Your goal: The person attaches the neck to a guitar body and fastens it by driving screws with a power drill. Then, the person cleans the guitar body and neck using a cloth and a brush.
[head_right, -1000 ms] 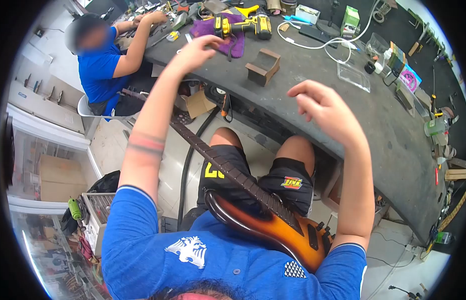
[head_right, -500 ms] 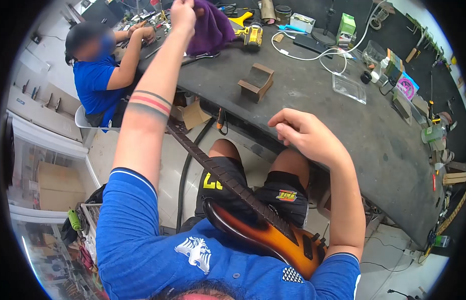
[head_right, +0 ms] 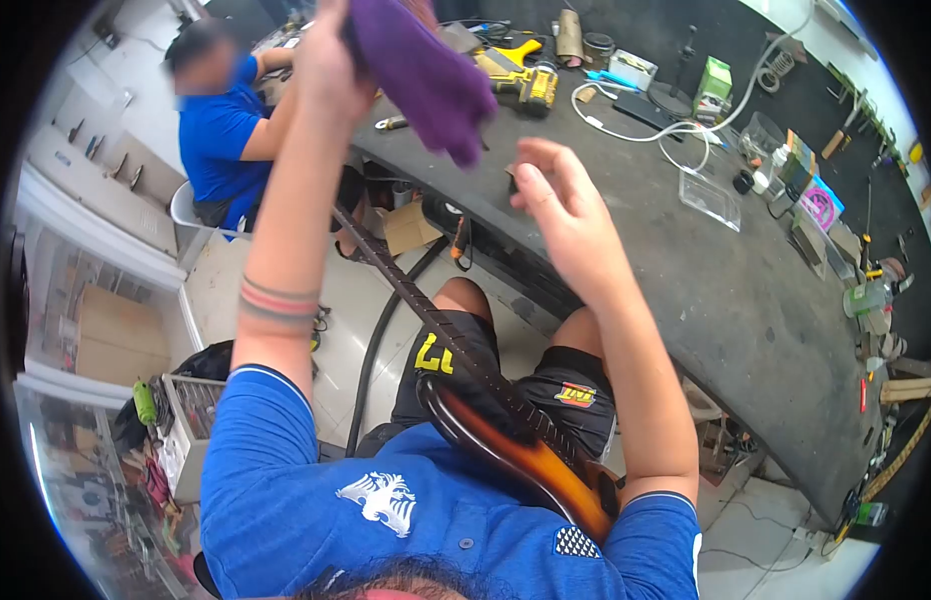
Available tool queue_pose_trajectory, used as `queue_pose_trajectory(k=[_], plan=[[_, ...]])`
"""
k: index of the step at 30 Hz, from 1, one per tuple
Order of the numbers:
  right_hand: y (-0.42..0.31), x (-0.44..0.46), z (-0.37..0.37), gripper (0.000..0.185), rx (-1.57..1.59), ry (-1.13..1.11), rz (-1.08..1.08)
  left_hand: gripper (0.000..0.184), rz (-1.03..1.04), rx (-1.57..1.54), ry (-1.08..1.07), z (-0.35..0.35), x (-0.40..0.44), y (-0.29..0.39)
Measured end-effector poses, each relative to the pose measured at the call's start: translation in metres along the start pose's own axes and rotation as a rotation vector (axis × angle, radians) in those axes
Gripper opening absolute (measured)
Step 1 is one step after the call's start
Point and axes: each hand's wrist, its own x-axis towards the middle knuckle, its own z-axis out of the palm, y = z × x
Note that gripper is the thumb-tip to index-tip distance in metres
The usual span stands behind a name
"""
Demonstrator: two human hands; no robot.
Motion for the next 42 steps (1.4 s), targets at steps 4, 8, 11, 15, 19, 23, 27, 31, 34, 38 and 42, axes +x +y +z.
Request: queue_pose_trajectory(k=[4, 8, 11, 15, 19, 23, 27, 31, 34, 38, 42], plan=[[-0.023, -0.013, 0.053, 0.076, -0.482, -0.005, -0.415, 0.033, -0.037, -0.086, 0.033, -0.001, -0.107, -0.009], [-0.043, -0.023, 0.078, 0.040, -0.445, -0.067, -0.255, 0.036, 0.019, -0.131, 0.069, -0.047, -0.176, 0.016], [-0.043, -0.028, 0.093, 0.029, -0.512, -0.100, -0.377, 0.038, 0.189, -0.106, 0.139, -0.072, -0.222, 0.042], [-0.067, -0.033, 0.120, 0.032, -0.635, -0.134, -0.782, 0.064, 0.538, 0.072, 0.208, -0.105, -0.288, 0.050], [-0.079, -0.065, 0.161, 0.030, -0.392, -0.723, -0.662, 0.071, 0.528, 0.481, 0.516, -0.141, -0.335, -0.008], [-0.054, -0.080, 0.168, 0.030, -0.353, -0.967, -0.745, 0.058, 0.347, 0.318, 0.359, -0.139, -0.333, 0.003], [-0.003, -0.057, 0.112, 0.035, -0.578, -0.554, -0.372, 0.030, 0.018, 0.714, 0.402, -0.136, -0.366, -0.003], [0.046, -0.079, 0.104, 0.093, -0.774, -0.693, 0.256, 0.019, 0.022, 1.469, -0.028, -0.137, -0.387, -0.015], [0.065, -0.093, 0.105, 0.090, -0.802, -0.734, 0.360, 0.024, -0.218, 1.607, -0.441, -0.115, -0.387, -0.024], [0.079, -0.098, 0.089, 0.070, -0.851, -0.713, 0.136, 0.031, -0.545, 0.572, -0.145, -0.064, -0.419, -0.083], [0.075, -0.093, 0.069, 0.061, -0.852, -0.659, 0.132, 0.035, -0.297, 0.713, -0.638, -0.041, -0.415, -0.113]])
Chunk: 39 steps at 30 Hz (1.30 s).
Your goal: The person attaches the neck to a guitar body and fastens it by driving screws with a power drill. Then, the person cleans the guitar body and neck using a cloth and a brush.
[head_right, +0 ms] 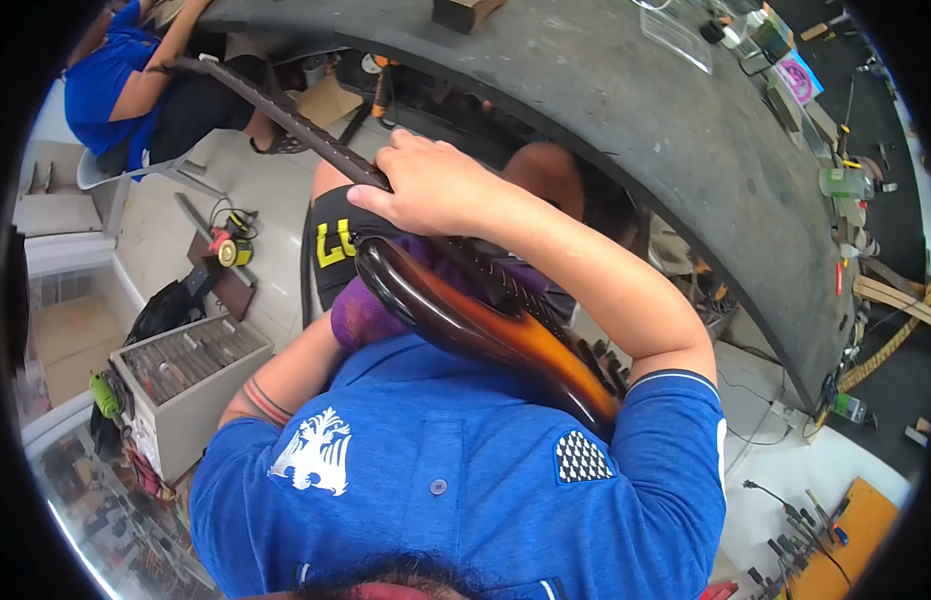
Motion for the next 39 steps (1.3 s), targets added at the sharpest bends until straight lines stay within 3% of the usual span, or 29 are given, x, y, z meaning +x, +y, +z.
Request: queue_pose_trajectory(k=[2, 7, 8, 11, 13, 14, 16, 19, 20, 27, 29, 30, 32, 35, 38, 39], plan=[[0.002, -0.008, -0.012, 0.060, 0.065, 0.001, 0.052, 0.034, -0.075, -0.039, -0.061, 0.023, 0.008, -0.025], [0.005, -0.027, -0.042, 0.059, 0.221, -0.005, 0.196, 0.032, 0.066, 0.170, -0.357, 0.050, 0.023, -0.023], [0.003, -0.031, -0.051, 0.066, 0.237, -0.058, 0.210, 0.032, 0.092, 0.237, -0.435, 0.053, 0.027, -0.018], [0.015, -0.030, -0.052, 0.071, 0.250, -0.071, 0.224, 0.035, 0.402, 0.168, -0.537, 0.082, 0.028, -0.057], [0.020, -0.032, -0.047, 0.073, 0.334, -0.058, 0.201, 0.039, 0.489, 0.169, -0.340, 0.081, 0.042, -0.050], [0.020, -0.030, -0.048, 0.072, 0.330, -0.066, 0.178, 0.041, 0.438, 0.179, -0.260, 0.098, 0.054, -0.058], [0.018, -0.029, -0.046, 0.065, 0.348, -0.067, 0.165, 0.044, 0.497, 0.387, -0.165, 0.103, 0.064, -0.081], [0.018, -0.024, -0.044, 0.055, 0.376, -0.060, 0.154, 0.046, 0.463, 0.427, -0.051, 0.089, 0.051, -0.068], [0.021, -0.019, -0.044, 0.055, 0.361, -0.065, 0.133, 0.052, 0.405, 0.422, -0.074, 0.087, 0.046, -0.054], [0.032, 0.001, -0.036, 0.071, 0.317, -0.152, 0.197, 0.035, 0.266, 0.738, -0.353, 0.056, 0.020, 0.012], [0.035, 0.005, -0.035, 0.070, 0.326, -0.150, 0.221, 0.032, 0.103, 0.848, -0.315, 0.023, 0.019, 0.053], [0.037, 0.006, -0.034, 0.071, 0.326, -0.151, 0.247, 0.033, -0.332, 0.737, -0.360, 0.004, 0.039, 0.100], [0.037, 0.004, -0.036, 0.071, 0.335, -0.152, 0.249, 0.035, 0.102, 0.505, -0.144, -0.028, 0.017, 0.085], [0.042, 0.005, -0.031, 0.069, 0.314, -0.087, 0.160, 0.049, 0.031, 0.121, 0.013, 0.032, 0.018, 0.006], [0.026, 0.000, -0.041, 0.073, 0.416, -0.195, 0.231, 0.055, 0.187, 0.213, -0.020, 0.033, 0.040, 0.029], [0.037, 0.002, -0.037, 0.074, 0.439, -0.190, 0.138, 0.053, 0.204, 0.154, -0.023, 0.043, 0.042, 0.022]])
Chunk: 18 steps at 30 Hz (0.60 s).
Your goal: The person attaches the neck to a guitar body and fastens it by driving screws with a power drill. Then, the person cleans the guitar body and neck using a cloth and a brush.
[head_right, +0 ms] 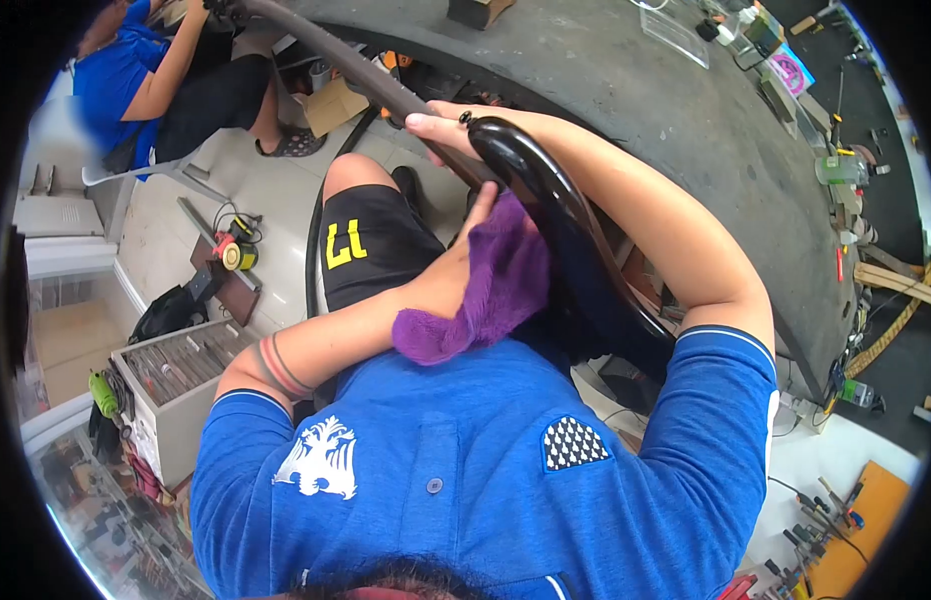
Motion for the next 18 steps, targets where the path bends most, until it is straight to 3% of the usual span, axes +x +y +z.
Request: queue_pose_trajectory(k=[2, 4, 6, 7, 10, 11, 12, 13, 15, 18], plan=[[-0.004, -0.002, -0.004, 0.075, 0.083, -0.074, 0.088, 0.049, 0.035, -0.117, 0.004, 0.023, 0.001, -0.010], [0.005, 0.005, -0.003, 0.085, 0.164, -0.131, 0.013, 0.051, -0.099, -0.484, -0.078, 0.058, -0.037, -0.030], [0.009, 0.011, -0.002, 0.086, 0.198, -0.152, 0.018, 0.050, -0.177, -0.248, -0.155, 0.052, -0.037, -0.011], [0.002, 0.007, -0.006, 0.087, 0.199, -0.176, 0.052, 0.049, -0.170, 0.176, -0.177, 0.026, -0.012, 0.024], [0.003, 0.008, -0.010, 0.089, 0.294, -0.226, 0.097, 0.042, -0.051, -0.126, 0.136, 0.010, 0.024, 0.041], [0.006, 0.009, -0.012, 0.092, 0.291, -0.229, 0.077, 0.043, -0.138, -0.346, 0.122, 0.001, 0.026, 0.042], [0.008, 0.013, -0.011, 0.068, 0.264, -0.175, 0.052, 0.043, -0.189, -0.709, 0.145, 0.004, 0.030, 0.036], [0.013, 0.018, -0.011, 0.071, 0.267, -0.156, 0.067, 0.044, -0.240, -1.072, 0.194, 0.007, 0.033, 0.031], [0.024, 0.029, -0.001, 0.076, 0.281, -0.091, 0.069, 0.044, -0.262, -2.091, 0.391, 0.033, 0.044, -0.007], [0.037, 0.034, 0.011, 0.066, 0.273, 0.013, -0.146, 0.057, -0.382, -1.302, 1.124, 0.025, 0.082, -0.030]])
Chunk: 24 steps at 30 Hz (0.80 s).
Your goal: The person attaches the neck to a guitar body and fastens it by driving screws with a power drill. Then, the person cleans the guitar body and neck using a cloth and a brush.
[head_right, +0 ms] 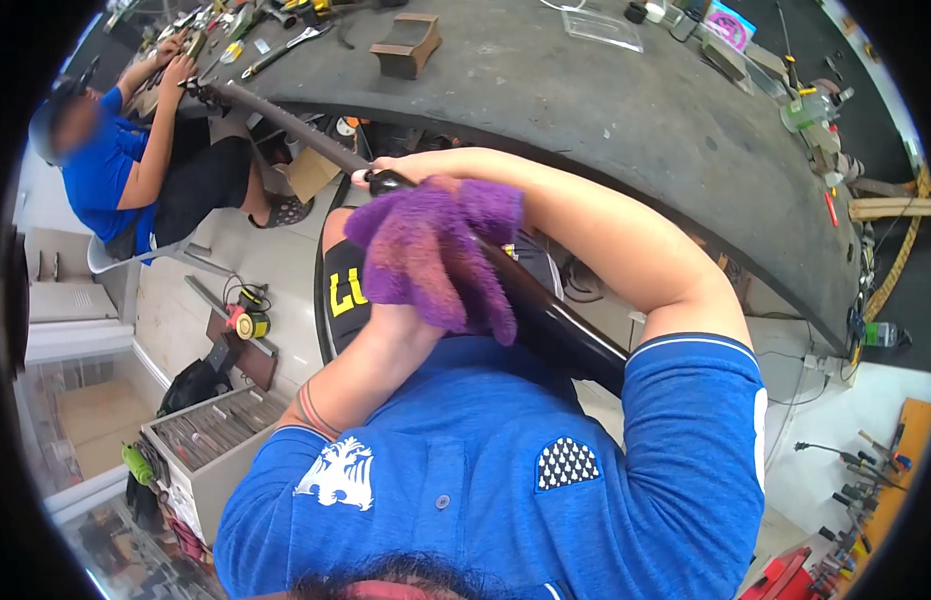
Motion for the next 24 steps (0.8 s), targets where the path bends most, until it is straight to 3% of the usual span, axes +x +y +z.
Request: queue_pose_trajectory(k=[2, 3, 4, 6, 7, 8, 11, 13, 15, 16, 18, 20, 21, 23, 24], plan=[[0.002, -0.002, -0.001, 0.060, 0.187, -0.077, 0.018, 0.058, 0.038, 0.174, -0.369, -0.003, 0.010, 0.061], [0.001, -0.003, 0.001, 0.060, 0.394, -0.169, 0.137, 0.058, 0.109, 0.283, -0.555, -0.006, 0.014, 0.090], [-0.001, -0.004, 0.002, 0.061, 0.597, -0.263, 0.254, 0.059, 0.091, 0.284, -0.535, -0.005, 0.024, 0.124], [-0.023, -0.016, 0.011, 0.069, -0.091, -0.224, 0.099, 0.057, -0.065, 0.051, -0.039, 0.002, 0.059, 0.186], [-0.034, -0.022, 0.017, 0.073, -0.417, -0.183, 0.047, 0.055, 0.089, 0.115, -0.091, -0.009, 0.077, 0.198], [-0.054, -0.031, 0.022, 0.077, -0.342, -0.168, 0.169, 0.052, 0.190, 0.278, -0.202, -0.015, 0.078, 0.204], [-0.048, -0.024, 0.029, 0.073, -0.238, -0.235, -0.052, 0.045, 0.421, 0.921, -0.634, -0.021, 0.045, 0.220], [0.017, 0.007, 0.022, 0.072, -0.264, -0.393, -0.473, 0.043, 0.512, 1.423, -1.011, 0.003, 0.013, 0.217], [0.001, 0.004, 0.036, 0.071, 0.075, -0.437, -0.215, 0.044, 0.711, 1.793, -1.496, 0.041, -0.021, 0.206], [-0.005, 0.002, 0.036, 0.062, -0.050, -0.438, -0.236, 0.031, 0.760, 1.828, -1.521, 0.060, -0.031, 0.206], [0.033, 0.027, 0.044, 0.051, 0.203, -0.400, 0.032, 0.031, 0.887, 1.851, -1.570, 0.074, -0.037, 0.189], [0.024, 0.033, 0.045, 0.050, -0.210, -0.373, -0.013, 0.022, 0.998, 1.959, -1.774, 0.075, -0.050, 0.163], [0.017, 0.026, 0.041, 0.049, -0.420, -0.379, 0.011, 0.024, 0.939, 2.000, -1.863, 0.082, -0.053, 0.163], [-0.013, -0.007, 0.022, 0.046, -0.542, -0.415, 0.191, 0.024, 0.891, 1.951, -1.858, 0.078, -0.050, 0.162], [-0.023, -0.020, 0.019, 0.045, -0.446, -0.429, 0.253, 0.023, 0.862, 1.930, -1.855, 0.076, -0.047, 0.163]])
